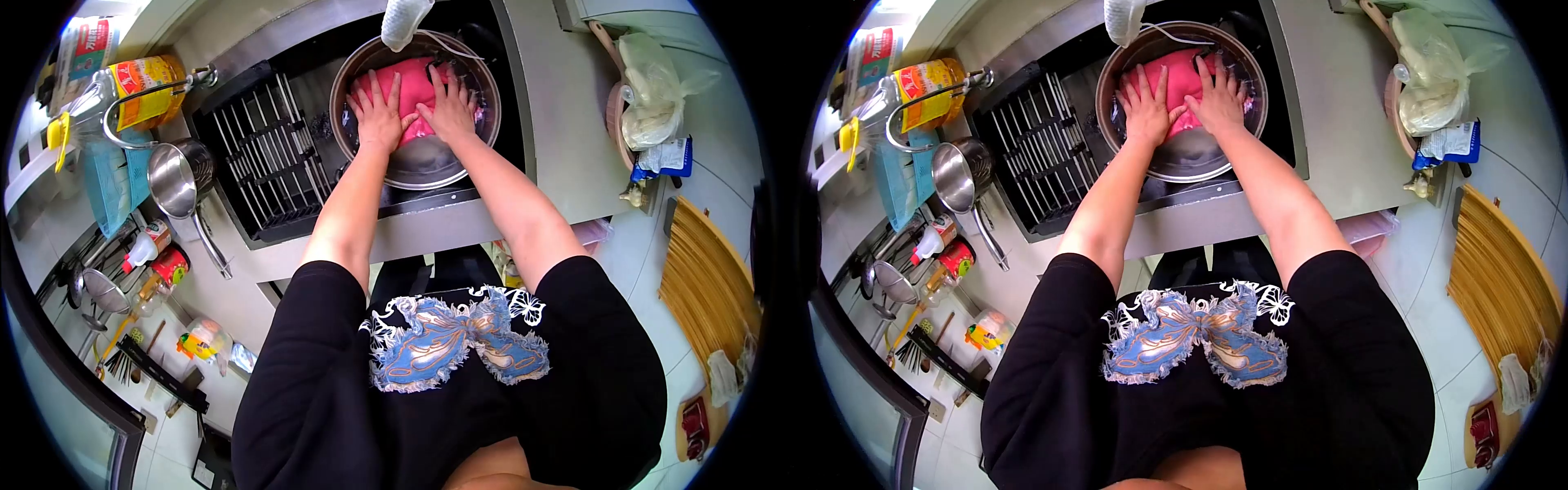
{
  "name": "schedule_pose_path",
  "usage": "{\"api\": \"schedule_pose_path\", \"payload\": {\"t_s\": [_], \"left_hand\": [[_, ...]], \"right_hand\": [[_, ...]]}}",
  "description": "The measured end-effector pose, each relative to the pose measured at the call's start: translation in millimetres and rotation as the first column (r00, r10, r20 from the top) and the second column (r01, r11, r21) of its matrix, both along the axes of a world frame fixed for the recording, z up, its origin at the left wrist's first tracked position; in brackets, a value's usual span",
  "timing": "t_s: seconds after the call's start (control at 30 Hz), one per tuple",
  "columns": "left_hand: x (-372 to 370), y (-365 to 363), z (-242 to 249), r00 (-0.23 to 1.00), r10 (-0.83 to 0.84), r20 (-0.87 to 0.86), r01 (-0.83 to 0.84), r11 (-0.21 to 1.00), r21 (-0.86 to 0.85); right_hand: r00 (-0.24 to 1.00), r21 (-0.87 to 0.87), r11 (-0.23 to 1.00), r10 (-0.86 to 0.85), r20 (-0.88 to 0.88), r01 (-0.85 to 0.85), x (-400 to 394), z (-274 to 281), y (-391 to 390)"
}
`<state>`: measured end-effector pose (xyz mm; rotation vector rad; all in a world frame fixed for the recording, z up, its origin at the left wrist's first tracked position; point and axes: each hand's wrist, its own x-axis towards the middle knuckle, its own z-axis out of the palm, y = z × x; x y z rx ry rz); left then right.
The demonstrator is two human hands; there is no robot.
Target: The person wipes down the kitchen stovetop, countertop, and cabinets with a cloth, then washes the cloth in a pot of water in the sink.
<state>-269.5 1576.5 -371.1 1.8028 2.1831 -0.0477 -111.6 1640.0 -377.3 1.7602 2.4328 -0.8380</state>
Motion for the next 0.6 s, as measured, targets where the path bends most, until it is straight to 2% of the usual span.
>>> {"api": "schedule_pose_path", "payload": {"t_s": [0.03,0.13,0.17,0.23,0.37,0.4,0.43,0.47,0.5,0.53,0.57,0.6], "left_hand": [[-1.3,-1.2,-3.8,1.0,-0.014,-0.008,0.014,0.999,0.034],[2.7,-1.4,-15.8,0.996,-0.033,-0.08,0.033,0.999,-0.002],[3.3,-1.6,-17.3,0.997,-0.034,-0.074,0.034,0.999,-0.008],[3.3,-0.1,-19.4,0.999,0.022,0.041,-0.021,0.999,-0.04],[1.6,-6.9,-19.2,1.0,0.019,0.023,-0.019,1.0,-0.025],[0.5,-4.2,-12.9,0.996,0.068,0.056,-0.061,0.991,-0.12],[-0.6,-2.4,-11.1,0.989,0.119,0.083,-0.099,0.972,-0.214],[-1.2,0.2,-9.2,0.99,0.117,0.083,-0.097,0.973,-0.21],[-2.0,2.4,-13.2,0.961,0.243,0.13,-0.21,0.951,-0.226],[-0.5,0.1,-20.1,0.915,0.364,0.175,-0.317,0.915,-0.248],[-1.9,0.2,-51.2,0.732,0.625,0.272,-0.55,0.777,-0.305],[-0.7,2.0,-44.1,0.733,0.622,0.274,-0.549,0.78,-0.301]], "right_hand": [[1.0,0.007,1.0,0.0,0.003,0.0,0.3,0.5,-0.4],[0.999,-0.069,0.996,-0.049,-0.019,0.048,3.4,-4.2,-2.4],[0.999,-0.074,0.996,-0.05,-0.013,0.049,3.2,-4.3,-2.7],[0.999,-0.092,0.995,-0.046,-0.018,0.045,2.4,-12.2,0.9],[0.999,-0.086,0.996,-0.016,-0.052,0.012,12.4,-24.6,11.6],[0.945,-0.217,0.969,-0.178,-0.275,0.12,19.6,-38.6,15.3],[0.816,-0.361,0.913,-0.35,-0.459,0.189,21.9,-43.1,17.0],[0.816,-0.357,0.914,-0.35,-0.461,0.191,22.4,-47.0,14.1],[0.785,-0.442,0.799,-0.554,-0.277,0.408,21.2,-45.6,10.9],[0.691,-0.475,0.635,-0.719,-0.074,0.609,21.7,-42.1,3.9],[0.69,-0.473,0.635,-0.72,-0.077,0.61,16.3,-35.4,0.6],[0.363,-0.766,0.32,-0.924,-0.122,0.557,8.4,-31.7,-3.7]]}}
